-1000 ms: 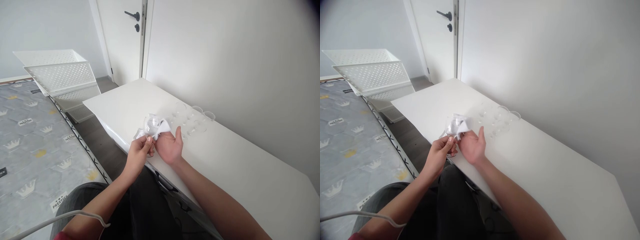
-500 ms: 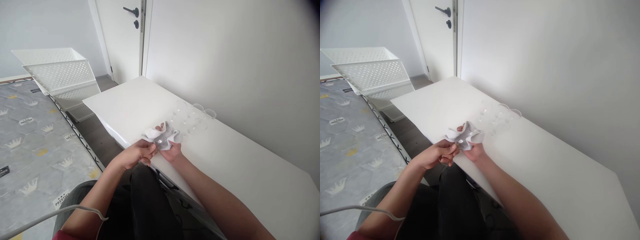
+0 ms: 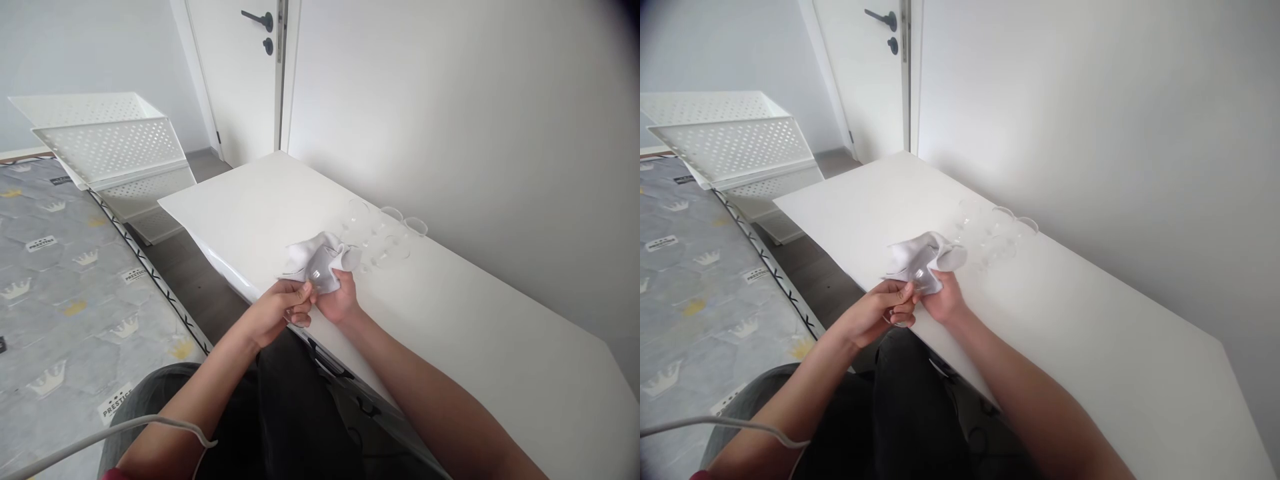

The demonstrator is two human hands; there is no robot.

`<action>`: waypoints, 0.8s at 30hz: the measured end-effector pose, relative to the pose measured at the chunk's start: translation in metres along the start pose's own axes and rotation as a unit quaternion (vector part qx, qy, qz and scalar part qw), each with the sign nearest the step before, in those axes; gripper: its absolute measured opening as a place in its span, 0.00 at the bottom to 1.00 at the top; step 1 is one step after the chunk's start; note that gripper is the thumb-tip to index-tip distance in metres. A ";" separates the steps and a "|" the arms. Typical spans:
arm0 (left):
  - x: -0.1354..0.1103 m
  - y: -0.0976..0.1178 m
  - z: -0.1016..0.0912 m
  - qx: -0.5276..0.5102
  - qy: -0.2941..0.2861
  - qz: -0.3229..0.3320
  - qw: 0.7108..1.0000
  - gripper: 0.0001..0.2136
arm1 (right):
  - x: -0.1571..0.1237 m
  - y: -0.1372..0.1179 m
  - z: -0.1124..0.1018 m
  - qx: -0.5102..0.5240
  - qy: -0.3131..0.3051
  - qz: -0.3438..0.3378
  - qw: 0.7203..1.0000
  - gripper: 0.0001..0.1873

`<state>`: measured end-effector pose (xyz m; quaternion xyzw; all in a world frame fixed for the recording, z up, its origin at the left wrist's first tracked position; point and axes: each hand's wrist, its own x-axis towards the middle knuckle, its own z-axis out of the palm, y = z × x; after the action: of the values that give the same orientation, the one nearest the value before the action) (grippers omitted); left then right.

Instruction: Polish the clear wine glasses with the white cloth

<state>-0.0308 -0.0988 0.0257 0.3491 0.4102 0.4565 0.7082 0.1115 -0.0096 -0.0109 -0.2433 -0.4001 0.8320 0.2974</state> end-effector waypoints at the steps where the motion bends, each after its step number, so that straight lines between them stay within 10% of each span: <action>1: 0.003 -0.005 0.003 0.030 0.029 0.029 0.999 0.21 | -0.001 0.001 0.001 -0.004 -0.003 0.006 1.000 0.25; 6: 0.004 -0.018 0.020 0.313 0.242 0.166 0.903 0.21 | -0.005 0.007 0.017 -0.033 0.071 -0.064 0.995 0.23; 11: -0.022 0.007 0.016 0.423 0.213 0.164 0.866 0.17 | -0.005 0.004 0.026 0.042 0.071 -0.080 0.993 0.26; 20: -0.038 0.013 0.022 0.457 0.460 0.321 0.690 0.10 | 0.000 0.004 0.025 0.078 0.127 -0.080 0.986 0.29; 22: -0.037 0.016 0.015 0.406 0.480 0.347 0.695 0.11 | 0.000 0.008 0.024 0.059 0.129 -0.059 0.988 0.29; 24: -0.035 0.020 0.005 0.315 0.418 0.332 0.785 0.21 | -0.001 0.012 0.023 0.010 0.055 -0.020 0.998 0.26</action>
<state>-0.0422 -0.1254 0.0548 0.4422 0.6455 0.6104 0.1230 0.0934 -0.0285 -0.0074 -0.2772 -0.3798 0.8153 0.3381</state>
